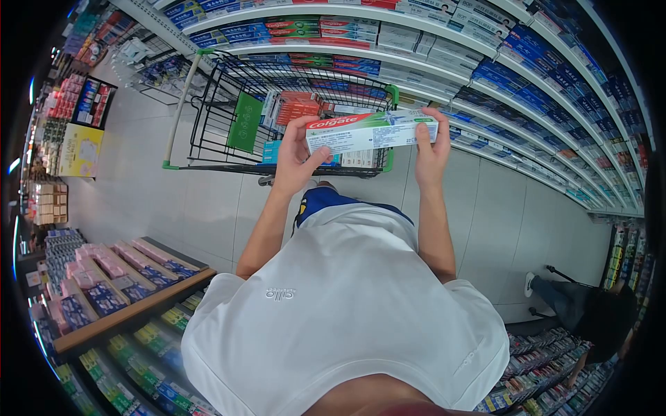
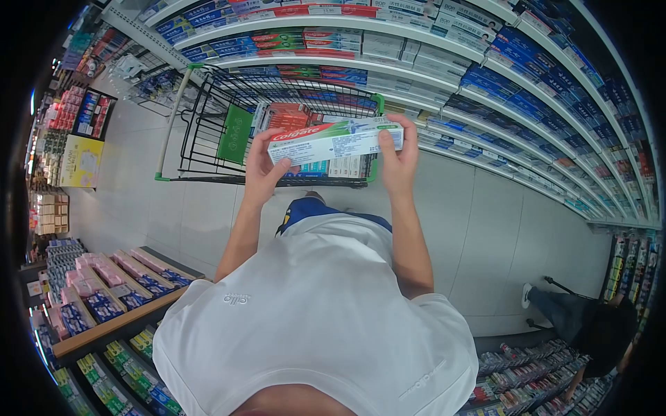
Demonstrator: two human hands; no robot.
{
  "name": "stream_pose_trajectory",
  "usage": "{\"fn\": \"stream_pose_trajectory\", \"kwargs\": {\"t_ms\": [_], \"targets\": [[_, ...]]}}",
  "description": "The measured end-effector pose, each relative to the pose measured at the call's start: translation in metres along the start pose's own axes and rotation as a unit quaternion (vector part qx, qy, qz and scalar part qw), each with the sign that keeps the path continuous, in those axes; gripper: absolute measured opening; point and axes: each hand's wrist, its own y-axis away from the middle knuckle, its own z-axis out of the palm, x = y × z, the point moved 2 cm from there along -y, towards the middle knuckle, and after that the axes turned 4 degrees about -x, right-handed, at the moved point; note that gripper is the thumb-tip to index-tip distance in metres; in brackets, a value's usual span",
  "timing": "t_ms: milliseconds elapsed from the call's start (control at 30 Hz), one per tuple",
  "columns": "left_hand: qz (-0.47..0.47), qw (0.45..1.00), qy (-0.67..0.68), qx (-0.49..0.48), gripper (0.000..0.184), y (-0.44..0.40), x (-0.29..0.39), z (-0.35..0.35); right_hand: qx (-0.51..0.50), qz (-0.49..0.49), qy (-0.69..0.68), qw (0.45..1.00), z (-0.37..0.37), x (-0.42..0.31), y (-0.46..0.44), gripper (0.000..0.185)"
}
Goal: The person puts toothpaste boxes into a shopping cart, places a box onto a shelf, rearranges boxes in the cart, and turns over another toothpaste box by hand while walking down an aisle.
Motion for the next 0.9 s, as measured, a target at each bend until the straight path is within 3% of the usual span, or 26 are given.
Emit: {"fn": "stream_pose_trajectory", "kwargs": {"t_ms": [900], "targets": [[-0.016,0.999,0.025,-0.035,0.045,-0.017,-0.009,-0.024,0.009,-0.021,0.03,0.999,0.024,-0.003,-0.001,0.032]]}}
